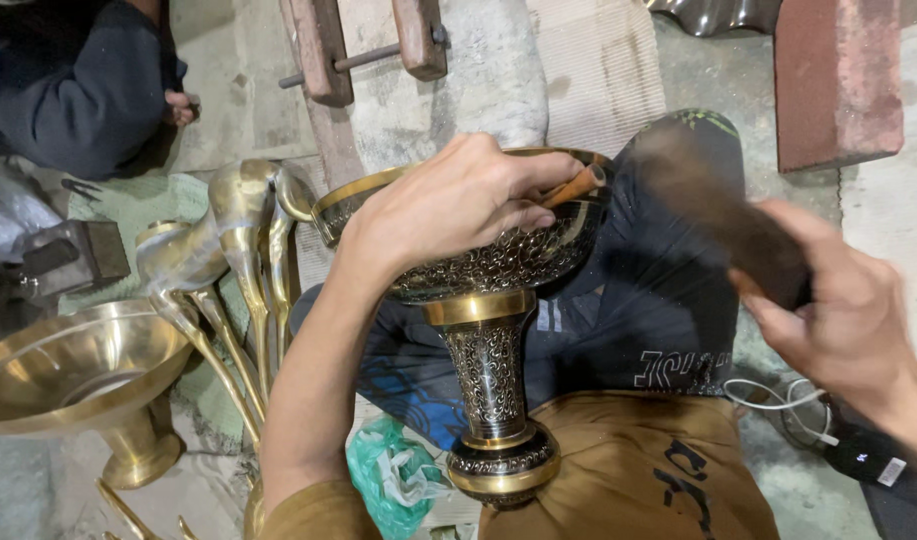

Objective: The person sits on the workshop floor with an ornate brass pedestal bowl held between their legs. They hold a small punch against the bowl's rim and inner surface and strike it repeatedly with a wooden mallet, repositioning the punch around the rim to work the metal surface.

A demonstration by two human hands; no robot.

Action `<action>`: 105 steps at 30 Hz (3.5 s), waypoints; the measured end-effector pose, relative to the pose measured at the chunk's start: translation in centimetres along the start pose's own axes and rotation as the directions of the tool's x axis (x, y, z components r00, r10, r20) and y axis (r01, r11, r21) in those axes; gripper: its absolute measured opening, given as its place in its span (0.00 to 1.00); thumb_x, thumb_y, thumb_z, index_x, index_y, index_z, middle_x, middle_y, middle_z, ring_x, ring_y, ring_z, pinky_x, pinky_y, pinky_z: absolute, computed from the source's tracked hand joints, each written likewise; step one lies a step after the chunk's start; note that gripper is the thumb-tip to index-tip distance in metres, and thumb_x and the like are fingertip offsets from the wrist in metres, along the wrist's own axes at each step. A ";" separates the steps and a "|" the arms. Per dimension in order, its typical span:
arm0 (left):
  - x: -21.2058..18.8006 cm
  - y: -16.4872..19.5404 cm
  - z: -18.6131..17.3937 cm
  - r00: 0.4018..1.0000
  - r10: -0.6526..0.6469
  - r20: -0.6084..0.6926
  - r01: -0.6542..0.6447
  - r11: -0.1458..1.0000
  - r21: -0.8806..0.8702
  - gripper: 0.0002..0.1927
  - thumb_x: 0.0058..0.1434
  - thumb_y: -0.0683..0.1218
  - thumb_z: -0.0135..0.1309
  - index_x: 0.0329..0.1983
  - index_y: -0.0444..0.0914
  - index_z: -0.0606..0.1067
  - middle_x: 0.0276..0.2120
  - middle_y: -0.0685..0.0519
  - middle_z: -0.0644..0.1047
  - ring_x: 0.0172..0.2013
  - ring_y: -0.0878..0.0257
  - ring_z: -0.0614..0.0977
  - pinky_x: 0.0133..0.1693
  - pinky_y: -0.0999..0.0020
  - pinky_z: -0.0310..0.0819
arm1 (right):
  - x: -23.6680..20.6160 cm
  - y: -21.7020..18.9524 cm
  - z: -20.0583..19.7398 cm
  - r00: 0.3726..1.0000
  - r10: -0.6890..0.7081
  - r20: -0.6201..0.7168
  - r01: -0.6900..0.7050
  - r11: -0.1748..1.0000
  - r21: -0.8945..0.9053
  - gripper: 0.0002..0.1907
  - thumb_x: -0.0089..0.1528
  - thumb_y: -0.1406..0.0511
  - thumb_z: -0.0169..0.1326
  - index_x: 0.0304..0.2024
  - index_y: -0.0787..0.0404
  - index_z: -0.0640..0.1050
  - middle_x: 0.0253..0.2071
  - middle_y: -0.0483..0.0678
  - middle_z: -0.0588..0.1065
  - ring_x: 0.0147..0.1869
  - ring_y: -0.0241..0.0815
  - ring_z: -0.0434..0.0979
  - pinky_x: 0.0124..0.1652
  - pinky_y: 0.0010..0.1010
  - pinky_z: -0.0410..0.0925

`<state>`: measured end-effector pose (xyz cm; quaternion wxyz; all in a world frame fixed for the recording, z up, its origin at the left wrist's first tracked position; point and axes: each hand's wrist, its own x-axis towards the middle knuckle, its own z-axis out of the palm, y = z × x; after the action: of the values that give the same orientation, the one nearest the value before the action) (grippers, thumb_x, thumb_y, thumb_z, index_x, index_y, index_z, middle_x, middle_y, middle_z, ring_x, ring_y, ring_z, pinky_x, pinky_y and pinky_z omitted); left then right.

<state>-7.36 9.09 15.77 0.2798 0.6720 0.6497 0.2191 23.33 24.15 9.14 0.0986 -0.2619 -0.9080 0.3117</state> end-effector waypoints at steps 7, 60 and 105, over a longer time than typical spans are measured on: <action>0.1 -0.1 0.1 1.000 0.027 0.003 -0.027 0.999 0.034 0.16 0.62 0.44 0.63 0.52 0.39 0.75 0.25 0.44 0.79 0.26 0.44 0.80 0.29 0.50 0.71 | -0.3 -0.2 0.4 0.999 -0.015 0.031 0.014 1.000 0.010 0.37 0.57 0.67 0.64 0.67 0.55 0.66 0.42 0.53 0.81 0.42 0.50 0.84 0.40 0.36 0.75; -3.9 1.1 7.0 0.732 -0.196 -0.652 0.161 0.980 -0.114 0.15 0.66 0.39 0.63 0.54 0.36 0.73 0.27 0.51 0.77 0.22 0.63 0.76 0.29 0.73 0.72 | 6.6 -3.2 -4.7 0.932 -0.355 0.072 0.362 0.904 -0.225 0.36 0.55 0.76 0.61 0.66 0.61 0.71 0.38 0.58 0.74 0.34 0.51 0.75 0.36 0.41 0.70; -3.8 1.1 5.9 0.798 -0.227 -0.558 0.183 0.974 -0.135 0.18 0.65 0.41 0.62 0.57 0.37 0.73 0.24 0.47 0.71 0.22 0.52 0.74 0.29 0.65 0.73 | 6.9 -2.2 -4.6 0.965 -0.191 0.180 0.204 0.977 -0.056 0.38 0.58 0.76 0.56 0.71 0.57 0.68 0.35 0.49 0.74 0.33 0.45 0.77 0.33 0.35 0.72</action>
<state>-2.90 4.74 12.40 0.1198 0.4907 0.7638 0.4019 18.16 28.79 14.20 0.0398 -0.1456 -0.9457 0.2879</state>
